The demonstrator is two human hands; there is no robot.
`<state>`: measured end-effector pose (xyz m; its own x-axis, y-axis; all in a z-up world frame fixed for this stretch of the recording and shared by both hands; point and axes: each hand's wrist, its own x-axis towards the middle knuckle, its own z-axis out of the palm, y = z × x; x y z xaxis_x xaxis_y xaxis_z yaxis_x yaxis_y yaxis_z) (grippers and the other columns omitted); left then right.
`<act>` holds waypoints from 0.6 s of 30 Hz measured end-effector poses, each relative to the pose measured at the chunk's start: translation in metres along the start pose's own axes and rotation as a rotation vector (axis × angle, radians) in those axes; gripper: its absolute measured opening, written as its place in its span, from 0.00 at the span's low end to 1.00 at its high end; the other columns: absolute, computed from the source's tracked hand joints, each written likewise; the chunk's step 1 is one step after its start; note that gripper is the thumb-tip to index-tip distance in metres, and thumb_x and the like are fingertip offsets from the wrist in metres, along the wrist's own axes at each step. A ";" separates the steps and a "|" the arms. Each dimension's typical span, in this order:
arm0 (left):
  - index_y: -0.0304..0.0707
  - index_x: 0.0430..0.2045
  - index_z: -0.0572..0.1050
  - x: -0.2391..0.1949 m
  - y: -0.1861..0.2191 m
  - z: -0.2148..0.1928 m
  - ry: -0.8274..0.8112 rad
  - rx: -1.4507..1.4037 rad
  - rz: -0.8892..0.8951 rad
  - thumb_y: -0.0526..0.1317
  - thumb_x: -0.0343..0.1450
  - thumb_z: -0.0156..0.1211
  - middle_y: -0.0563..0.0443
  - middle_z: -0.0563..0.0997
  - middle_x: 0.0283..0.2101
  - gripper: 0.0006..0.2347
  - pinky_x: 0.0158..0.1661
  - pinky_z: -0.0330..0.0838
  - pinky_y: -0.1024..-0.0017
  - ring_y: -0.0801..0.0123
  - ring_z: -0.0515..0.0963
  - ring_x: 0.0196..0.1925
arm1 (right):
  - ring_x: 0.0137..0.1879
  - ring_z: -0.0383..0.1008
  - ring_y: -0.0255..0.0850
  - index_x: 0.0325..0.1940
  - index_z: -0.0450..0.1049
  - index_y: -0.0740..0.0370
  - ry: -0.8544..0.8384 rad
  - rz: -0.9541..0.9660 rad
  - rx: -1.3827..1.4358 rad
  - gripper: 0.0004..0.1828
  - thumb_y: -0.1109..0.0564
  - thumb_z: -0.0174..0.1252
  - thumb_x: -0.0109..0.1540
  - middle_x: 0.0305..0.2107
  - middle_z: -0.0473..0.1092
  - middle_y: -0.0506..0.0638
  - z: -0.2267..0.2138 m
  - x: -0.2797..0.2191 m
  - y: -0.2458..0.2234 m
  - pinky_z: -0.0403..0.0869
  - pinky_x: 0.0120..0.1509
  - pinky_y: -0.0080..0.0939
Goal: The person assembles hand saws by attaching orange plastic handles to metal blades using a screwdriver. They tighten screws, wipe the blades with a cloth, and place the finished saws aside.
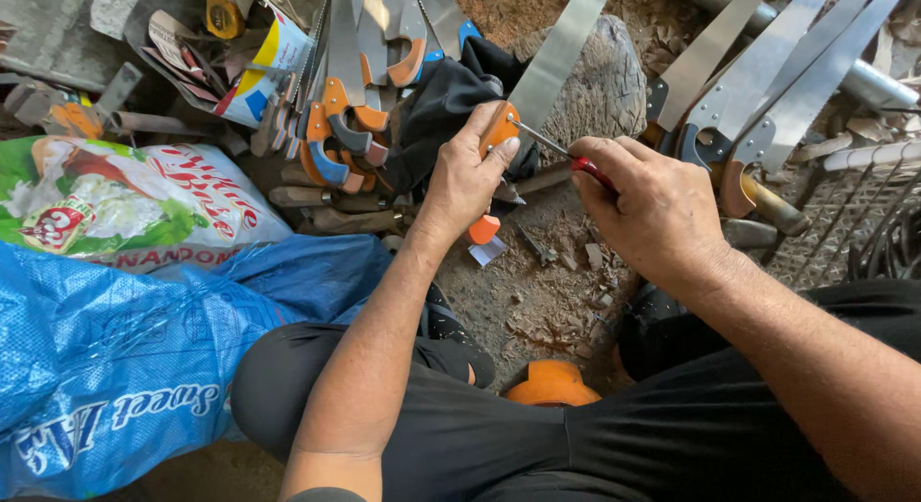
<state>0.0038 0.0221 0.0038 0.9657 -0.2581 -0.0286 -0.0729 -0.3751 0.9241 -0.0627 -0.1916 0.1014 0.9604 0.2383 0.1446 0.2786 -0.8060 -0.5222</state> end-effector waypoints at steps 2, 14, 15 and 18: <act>0.40 0.60 0.69 0.000 0.001 0.000 0.002 -0.009 0.022 0.41 0.75 0.61 0.37 0.84 0.50 0.18 0.52 0.77 0.64 0.52 0.84 0.56 | 0.37 0.80 0.51 0.55 0.75 0.57 0.001 0.000 0.012 0.13 0.56 0.60 0.66 0.39 0.76 0.54 0.001 0.001 0.000 0.77 0.37 0.48; 0.42 0.59 0.70 0.002 0.008 -0.003 -0.043 0.014 -0.003 0.40 0.74 0.61 0.40 0.84 0.51 0.17 0.53 0.77 0.64 0.53 0.84 0.57 | 0.39 0.81 0.46 0.55 0.77 0.59 -0.044 0.079 0.079 0.12 0.56 0.59 0.68 0.37 0.78 0.53 0.004 0.001 0.007 0.79 0.42 0.45; 0.41 0.59 0.70 0.002 0.009 -0.003 -0.047 0.021 -0.001 0.39 0.74 0.61 0.40 0.84 0.51 0.17 0.53 0.77 0.64 0.53 0.84 0.56 | 0.40 0.82 0.44 0.55 0.77 0.59 -0.057 0.114 0.117 0.11 0.56 0.58 0.69 0.36 0.78 0.53 0.005 0.002 0.009 0.79 0.43 0.44; 0.42 0.58 0.70 0.002 0.013 -0.005 -0.066 0.049 0.013 0.40 0.75 0.60 0.40 0.85 0.50 0.17 0.53 0.78 0.64 0.52 0.85 0.56 | 0.41 0.83 0.39 0.54 0.77 0.57 -0.193 0.339 0.370 0.12 0.54 0.56 0.69 0.36 0.80 0.51 0.006 0.010 0.019 0.81 0.44 0.40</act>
<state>0.0061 0.0208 0.0172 0.9462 -0.3208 -0.0429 -0.0993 -0.4141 0.9048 -0.0478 -0.2013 0.0874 0.9672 0.1212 -0.2230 -0.1021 -0.6186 -0.7791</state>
